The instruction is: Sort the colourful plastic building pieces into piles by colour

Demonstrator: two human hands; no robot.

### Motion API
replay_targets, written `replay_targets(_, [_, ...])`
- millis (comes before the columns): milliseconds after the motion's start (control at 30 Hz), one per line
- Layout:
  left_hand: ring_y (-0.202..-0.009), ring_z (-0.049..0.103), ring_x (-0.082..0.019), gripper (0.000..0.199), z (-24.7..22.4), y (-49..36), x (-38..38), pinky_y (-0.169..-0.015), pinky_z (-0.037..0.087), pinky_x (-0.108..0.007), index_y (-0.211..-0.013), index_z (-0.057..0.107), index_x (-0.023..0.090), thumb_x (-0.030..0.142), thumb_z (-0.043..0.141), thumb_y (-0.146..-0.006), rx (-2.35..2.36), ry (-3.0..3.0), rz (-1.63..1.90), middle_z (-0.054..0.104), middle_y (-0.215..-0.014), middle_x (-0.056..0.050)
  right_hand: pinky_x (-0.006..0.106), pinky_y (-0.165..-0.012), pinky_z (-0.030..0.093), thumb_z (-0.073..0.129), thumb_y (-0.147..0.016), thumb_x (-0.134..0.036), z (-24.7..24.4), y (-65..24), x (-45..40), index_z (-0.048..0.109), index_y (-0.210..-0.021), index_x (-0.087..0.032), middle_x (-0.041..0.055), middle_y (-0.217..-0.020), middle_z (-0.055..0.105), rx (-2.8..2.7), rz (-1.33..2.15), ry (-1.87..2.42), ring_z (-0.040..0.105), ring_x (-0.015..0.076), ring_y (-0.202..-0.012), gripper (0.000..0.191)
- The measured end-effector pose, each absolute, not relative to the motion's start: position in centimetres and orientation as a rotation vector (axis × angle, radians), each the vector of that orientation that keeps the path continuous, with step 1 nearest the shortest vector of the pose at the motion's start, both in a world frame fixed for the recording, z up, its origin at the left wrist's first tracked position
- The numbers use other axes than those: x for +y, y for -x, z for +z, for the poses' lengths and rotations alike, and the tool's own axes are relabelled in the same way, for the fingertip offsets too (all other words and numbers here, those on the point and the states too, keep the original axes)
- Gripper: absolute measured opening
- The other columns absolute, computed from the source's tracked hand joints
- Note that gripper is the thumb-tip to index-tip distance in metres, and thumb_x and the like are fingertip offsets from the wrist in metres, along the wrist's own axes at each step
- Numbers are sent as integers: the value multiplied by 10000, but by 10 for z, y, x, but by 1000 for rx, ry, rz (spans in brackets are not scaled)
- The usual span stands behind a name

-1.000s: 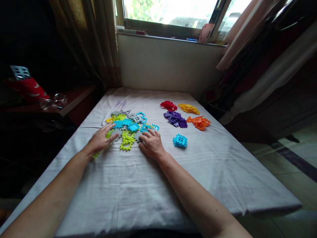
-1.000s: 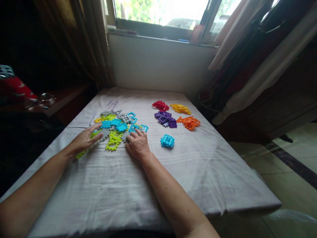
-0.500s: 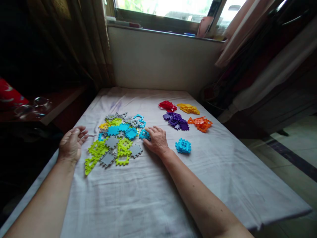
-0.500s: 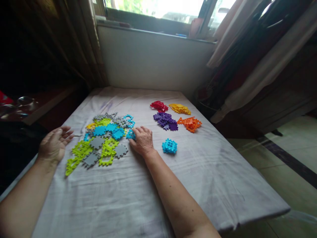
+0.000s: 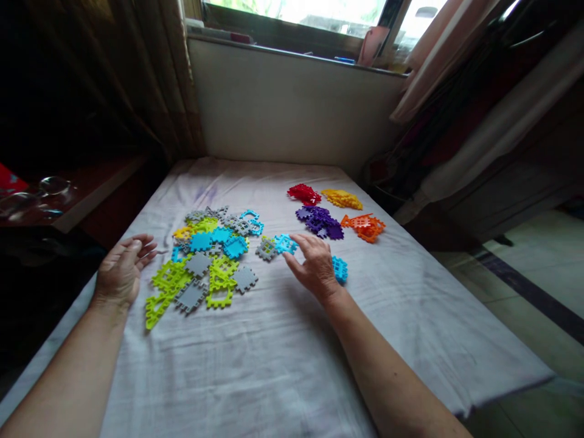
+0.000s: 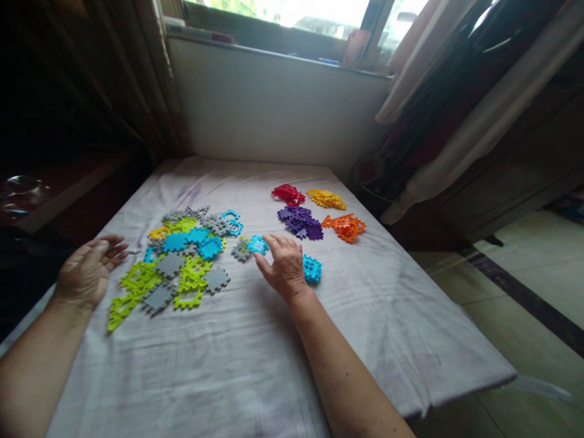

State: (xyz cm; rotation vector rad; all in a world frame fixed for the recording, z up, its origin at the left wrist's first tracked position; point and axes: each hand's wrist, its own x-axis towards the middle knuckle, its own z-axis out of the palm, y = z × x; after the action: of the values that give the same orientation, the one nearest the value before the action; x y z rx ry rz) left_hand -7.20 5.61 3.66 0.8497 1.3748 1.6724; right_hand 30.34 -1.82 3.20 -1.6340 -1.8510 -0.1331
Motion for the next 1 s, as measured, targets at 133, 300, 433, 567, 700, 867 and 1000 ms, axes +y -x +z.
replay_targets(133, [-801, 646, -135, 232, 34, 71, 57, -694, 529, -231, -792, 645, 184, 307, 733, -615, 1396, -889, 1649, 702, -927, -21, 409, -1018, 430, 560, -882, -360, 22, -360, -45, 666, -1222, -200, 117, -1251, 675, -1711, -173, 1782, 590, 270, -1156, 390])
replay_targets(300, [-817, 639, -145, 265, 33, 71, 56, -730, 522, -259, -811, 652, 188, 358, 730, -623, 1421, -923, 1615, 701, -948, -28, 449, -1011, 461, 584, -837, -355, 6, -384, -61, 654, -1253, -214, 132, -1309, 631, -1694, -117, 1882, 572, 290, -1196, 445])
replay_targets(433, [-821, 632, -145, 307, 33, 72, 54, -763, 518, -272, -819, 659, 194, 398, 745, -607, 1420, -932, 1600, 697, -959, -25, 508, -1002, 465, 691, -772, -397, 1, -374, -59, 606, -1351, -246, 144, -1452, 528, -1734, -117, 1971, 530, 340, -1266, 604])
replay_targets(567, [-834, 627, -144, 356, 32, 73, 53, -773, 516, -272, -830, 662, 199, 426, 763, -575, 1404, -940, 1595, 697, -973, -25, 473, -976, 481, 669, -816, -371, -1, -368, -53, 607, -1355, -251, 130, -1375, 592, -1806, -113, 1967, 575, 311, -1192, 556])
replay_targets(700, [-844, 635, -162, 399, 30, 74, 55, -756, 525, -284, -822, 655, 196, 467, 767, -551, 1416, -961, 1591, 699, -981, -41, 409, -945, 497, 601, -860, -299, -1, -367, -46, 623, -1332, -213, 120, -1218, 671, -1915, -107, 1866, 612, 266, -1081, 481])
replay_targets(867, [-846, 649, -171, 449, 28, 76, 55, -772, 540, -299, -836, 659, 190, 505, 780, -539, 1421, -991, 1592, 710, -997, -55, 392, -923, 508, 609, -840, -266, 2, -364, -31, 643, -1300, -199, 113, -1135, 690, -2021, -92, 1784, 621, 260, -1026, 466])
replay_targets(1000, [-858, 669, -193, 459, 26, 77, 54, -780, 558, -323, -843, 669, 196, 538, 778, -558, 1421, -1036, 1585, 722, -1001, -67, 385, -939, 506, 595, -863, -282, 17, -352, -5, 638, -1308, -221, 100, -1137, 691, -1953, -74, 1720, 624, 254, -1032, 452])
